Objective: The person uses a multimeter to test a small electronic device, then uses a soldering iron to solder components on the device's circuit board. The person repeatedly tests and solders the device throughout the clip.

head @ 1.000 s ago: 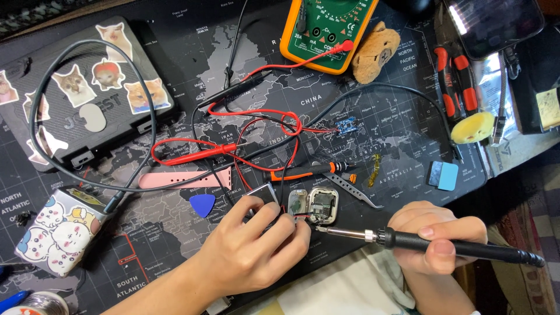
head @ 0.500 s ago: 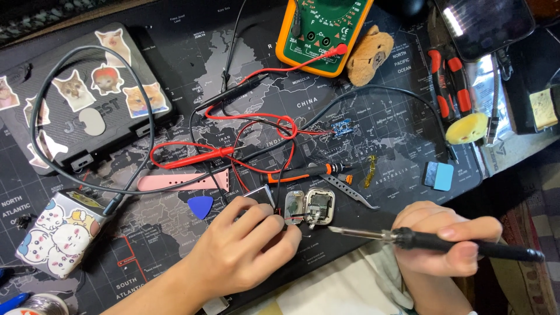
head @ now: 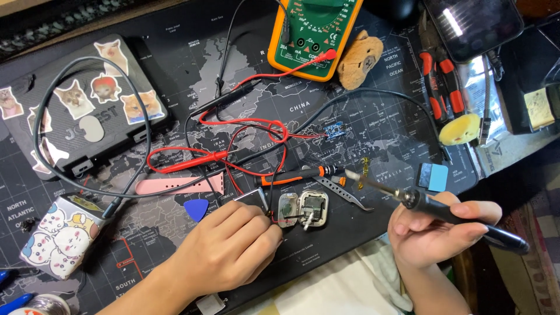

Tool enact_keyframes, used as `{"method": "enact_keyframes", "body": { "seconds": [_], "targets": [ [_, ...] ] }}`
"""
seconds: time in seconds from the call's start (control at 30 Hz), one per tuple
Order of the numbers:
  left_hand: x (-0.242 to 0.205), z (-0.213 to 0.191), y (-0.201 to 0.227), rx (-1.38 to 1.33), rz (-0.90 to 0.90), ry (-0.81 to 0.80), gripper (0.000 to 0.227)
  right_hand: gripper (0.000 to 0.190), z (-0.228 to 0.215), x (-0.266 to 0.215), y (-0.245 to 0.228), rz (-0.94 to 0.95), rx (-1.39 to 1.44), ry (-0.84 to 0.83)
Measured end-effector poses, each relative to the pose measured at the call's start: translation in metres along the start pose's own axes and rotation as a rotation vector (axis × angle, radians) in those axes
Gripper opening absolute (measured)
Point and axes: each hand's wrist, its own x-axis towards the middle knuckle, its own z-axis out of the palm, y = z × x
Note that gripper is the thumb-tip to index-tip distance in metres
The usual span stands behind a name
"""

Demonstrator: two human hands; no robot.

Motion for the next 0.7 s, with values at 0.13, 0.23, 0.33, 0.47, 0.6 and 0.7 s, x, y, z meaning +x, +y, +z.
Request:
{"method": "enact_keyframes", "body": {
  "seconds": [0.13, 0.23, 0.33, 0.47, 0.6, 0.7],
  "targets": [
    [-0.002, 0.001, -0.001, 0.036, 0.033, -0.010, 0.011, 0.031, -0.010, -0.003, 0.008, -0.030, 0.020, -0.029],
    [-0.004, 0.001, -0.002, 0.039, 0.058, -0.018, 0.010, 0.027, -0.017, -0.006, 0.010, -0.003, 0.032, -0.043],
    [-0.006, -0.001, -0.004, 0.028, 0.080, -0.042, 0.014, 0.024, -0.007, -0.001, 0.008, -0.045, 0.014, -0.070],
    [-0.003, -0.003, -0.005, 0.076, 0.107, -0.043, 0.015, 0.054, -0.007, 0.002, 0.005, -0.079, 0.035, -0.214],
    [-0.001, -0.003, -0.005, 0.106, 0.125, -0.035, 0.020, 0.089, 0.009, 0.009, -0.005, -0.085, 0.012, -0.425],
    [-0.001, -0.002, -0.004, 0.150, 0.133, -0.041, 0.030, 0.104, 0.018, 0.010, -0.010, -0.105, -0.025, -0.564]
  ]
}}
